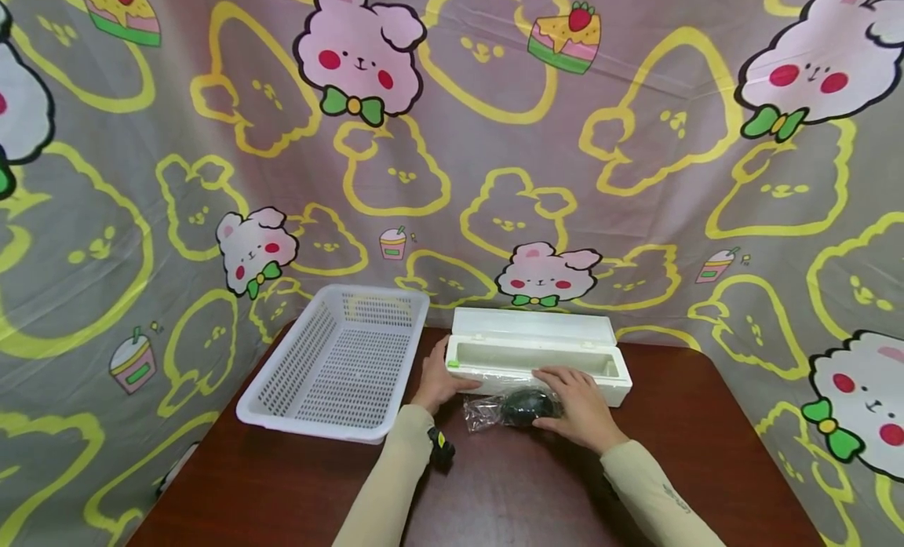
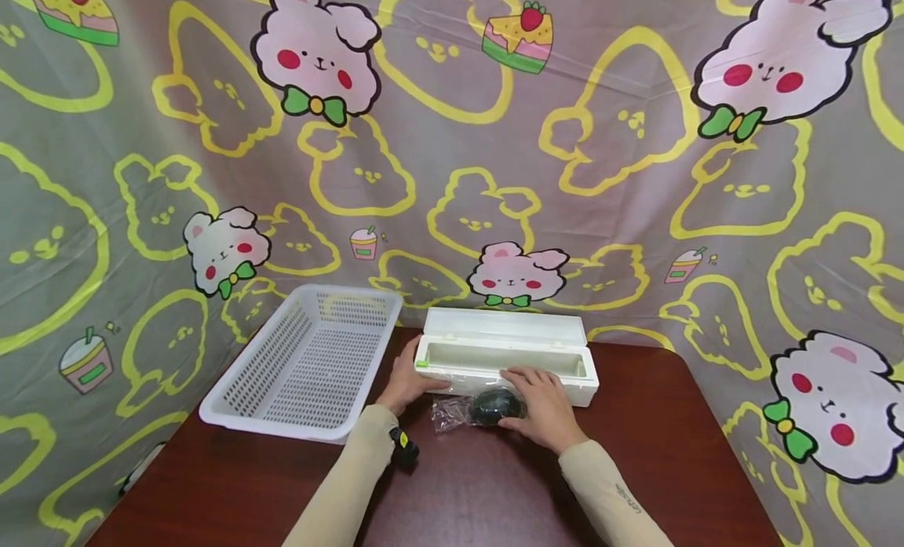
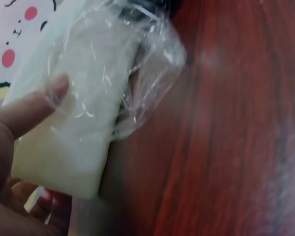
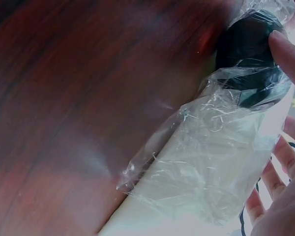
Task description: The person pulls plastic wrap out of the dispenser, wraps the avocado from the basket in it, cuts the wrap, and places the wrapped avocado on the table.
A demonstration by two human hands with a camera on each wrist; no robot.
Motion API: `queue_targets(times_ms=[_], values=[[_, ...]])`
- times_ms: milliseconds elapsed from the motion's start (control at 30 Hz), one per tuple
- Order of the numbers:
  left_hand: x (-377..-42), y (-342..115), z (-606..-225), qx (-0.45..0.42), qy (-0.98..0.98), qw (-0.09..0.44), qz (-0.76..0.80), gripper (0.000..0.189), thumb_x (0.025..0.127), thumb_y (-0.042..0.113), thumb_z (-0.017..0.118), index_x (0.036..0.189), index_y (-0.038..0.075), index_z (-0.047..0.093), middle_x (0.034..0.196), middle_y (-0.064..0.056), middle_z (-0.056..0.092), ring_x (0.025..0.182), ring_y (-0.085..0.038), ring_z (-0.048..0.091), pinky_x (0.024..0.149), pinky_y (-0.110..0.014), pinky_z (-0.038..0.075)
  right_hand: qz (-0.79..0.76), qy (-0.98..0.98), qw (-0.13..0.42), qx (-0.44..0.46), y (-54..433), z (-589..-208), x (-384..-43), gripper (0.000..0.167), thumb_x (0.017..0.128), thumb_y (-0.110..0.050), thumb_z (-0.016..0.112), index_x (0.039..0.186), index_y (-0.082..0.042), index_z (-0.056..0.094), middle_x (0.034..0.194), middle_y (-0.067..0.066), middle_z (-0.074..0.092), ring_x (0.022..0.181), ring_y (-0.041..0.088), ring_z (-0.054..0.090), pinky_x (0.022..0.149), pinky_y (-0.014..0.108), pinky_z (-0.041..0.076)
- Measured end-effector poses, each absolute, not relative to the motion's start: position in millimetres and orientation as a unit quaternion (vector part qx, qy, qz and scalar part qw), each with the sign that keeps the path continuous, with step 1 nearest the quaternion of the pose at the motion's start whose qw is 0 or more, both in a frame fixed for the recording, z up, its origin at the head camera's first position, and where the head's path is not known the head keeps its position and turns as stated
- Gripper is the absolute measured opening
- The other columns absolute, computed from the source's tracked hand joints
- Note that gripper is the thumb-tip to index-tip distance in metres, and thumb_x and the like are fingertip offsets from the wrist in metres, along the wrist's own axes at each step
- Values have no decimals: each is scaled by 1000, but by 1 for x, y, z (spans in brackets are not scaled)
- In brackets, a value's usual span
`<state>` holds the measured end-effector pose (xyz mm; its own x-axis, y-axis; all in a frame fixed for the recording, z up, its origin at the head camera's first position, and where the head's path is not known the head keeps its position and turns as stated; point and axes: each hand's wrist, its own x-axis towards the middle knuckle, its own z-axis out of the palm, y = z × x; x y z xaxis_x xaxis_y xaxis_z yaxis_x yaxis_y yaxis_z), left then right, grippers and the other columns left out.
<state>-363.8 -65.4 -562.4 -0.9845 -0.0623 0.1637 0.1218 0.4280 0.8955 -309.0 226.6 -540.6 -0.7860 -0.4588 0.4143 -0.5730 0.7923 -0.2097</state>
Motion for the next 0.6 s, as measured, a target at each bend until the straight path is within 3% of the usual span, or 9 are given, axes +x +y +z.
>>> queue_targets(times_ms=[167,400,600], values=[[-367,-68,-567,-29,-805,64,-589,113,58,5,101,153,14,41,145,-17,53,126,-34,51,112,-51,43,165,-930,177,276,227,-541,-308,88,70,-47,93,144,-13,60,140,8,61,129,36,56,107,62,42],[-346,-70,-539,-93,-756,48,-646,104,67,-11,90,153,-6,33,143,-28,52,120,-42,57,102,-39,48,167,-931,174,275,227,-539,-308,88,71,-47,93,144,-13,59,140,9,60,129,36,55,108,63,42],[-348,-75,-539,-116,-762,22,-637,102,71,-6,91,154,-7,32,141,-30,53,115,-34,59,97,-35,51,174,-931,170,273,227,-538,-307,88,70,-46,94,144,-13,60,140,9,60,130,36,55,108,63,41]])
